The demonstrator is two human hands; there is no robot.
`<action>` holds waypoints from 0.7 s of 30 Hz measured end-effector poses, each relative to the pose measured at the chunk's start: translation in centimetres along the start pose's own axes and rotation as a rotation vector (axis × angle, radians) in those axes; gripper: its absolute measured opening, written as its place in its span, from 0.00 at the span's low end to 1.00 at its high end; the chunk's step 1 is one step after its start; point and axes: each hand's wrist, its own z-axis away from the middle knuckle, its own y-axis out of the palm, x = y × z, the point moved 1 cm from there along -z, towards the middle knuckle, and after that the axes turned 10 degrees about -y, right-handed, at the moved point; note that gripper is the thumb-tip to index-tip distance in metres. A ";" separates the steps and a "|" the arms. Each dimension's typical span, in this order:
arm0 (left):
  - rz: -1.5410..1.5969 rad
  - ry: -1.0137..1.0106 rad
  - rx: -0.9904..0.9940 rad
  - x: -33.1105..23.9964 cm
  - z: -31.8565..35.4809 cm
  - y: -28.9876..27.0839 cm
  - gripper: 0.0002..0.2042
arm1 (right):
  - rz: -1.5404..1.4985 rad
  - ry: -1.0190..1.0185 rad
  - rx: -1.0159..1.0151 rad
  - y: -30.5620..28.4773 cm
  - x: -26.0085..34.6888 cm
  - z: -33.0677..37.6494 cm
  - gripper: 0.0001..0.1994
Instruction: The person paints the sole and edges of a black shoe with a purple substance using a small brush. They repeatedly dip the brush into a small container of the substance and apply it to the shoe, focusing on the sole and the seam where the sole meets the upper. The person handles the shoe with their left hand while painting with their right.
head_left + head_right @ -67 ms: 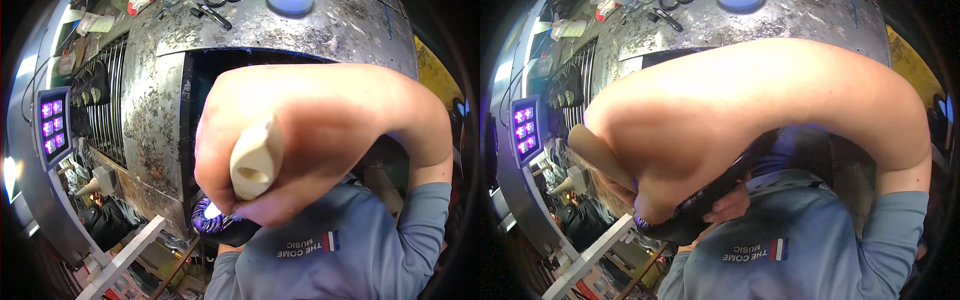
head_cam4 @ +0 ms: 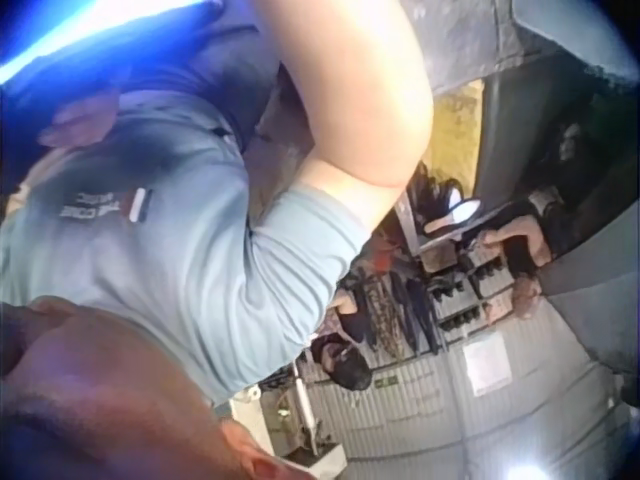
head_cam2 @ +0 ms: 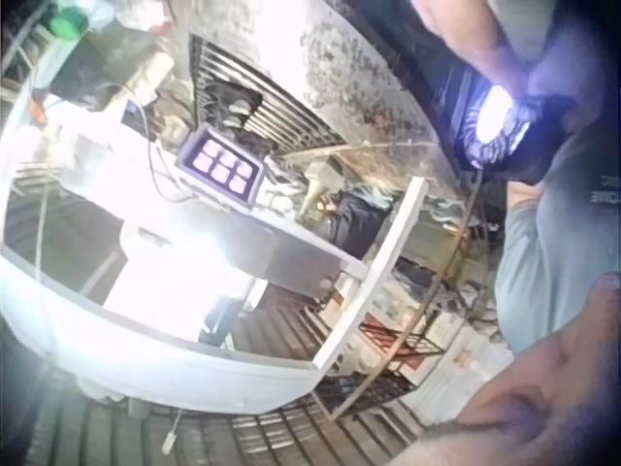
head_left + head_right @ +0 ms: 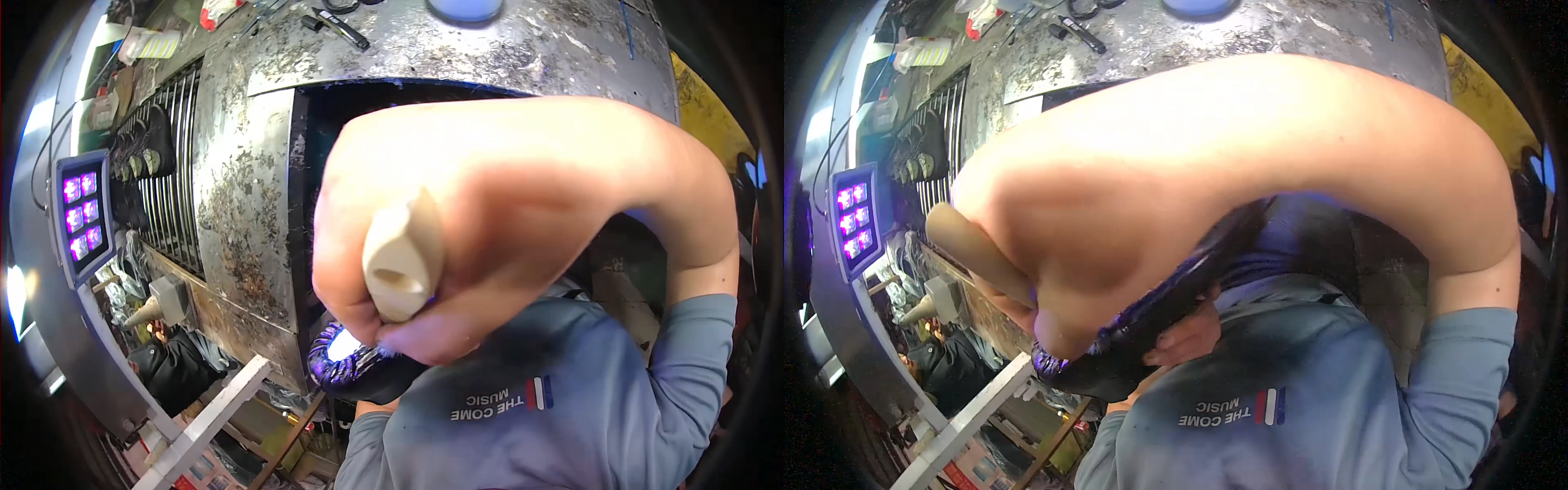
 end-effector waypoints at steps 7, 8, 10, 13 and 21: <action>-0.027 -0.153 -0.060 4.2 -9.7 -0.5 0.38 | 0.095 0.280 0.100 -1.7 0.7 1.1 0.05; 0.002 -0.117 -0.075 5.1 -9.7 -0.8 0.38 | 0.060 0.245 0.133 -1.3 0.3 0.7 0.05; 0.022 -0.092 -0.100 6.2 -10.5 -1.3 0.38 | 0.033 0.234 0.189 -1.4 0.3 0.5 0.04; 0.005 -0.121 -0.090 5.9 -8.7 -2.2 0.39 | 0.158 0.237 0.224 -2.3 1.2 1.4 0.04; -0.065 0.009 0.130 -4.1 5.3 -3.6 0.39 | 0.264 0.182 0.047 -4.5 2.3 2.4 0.07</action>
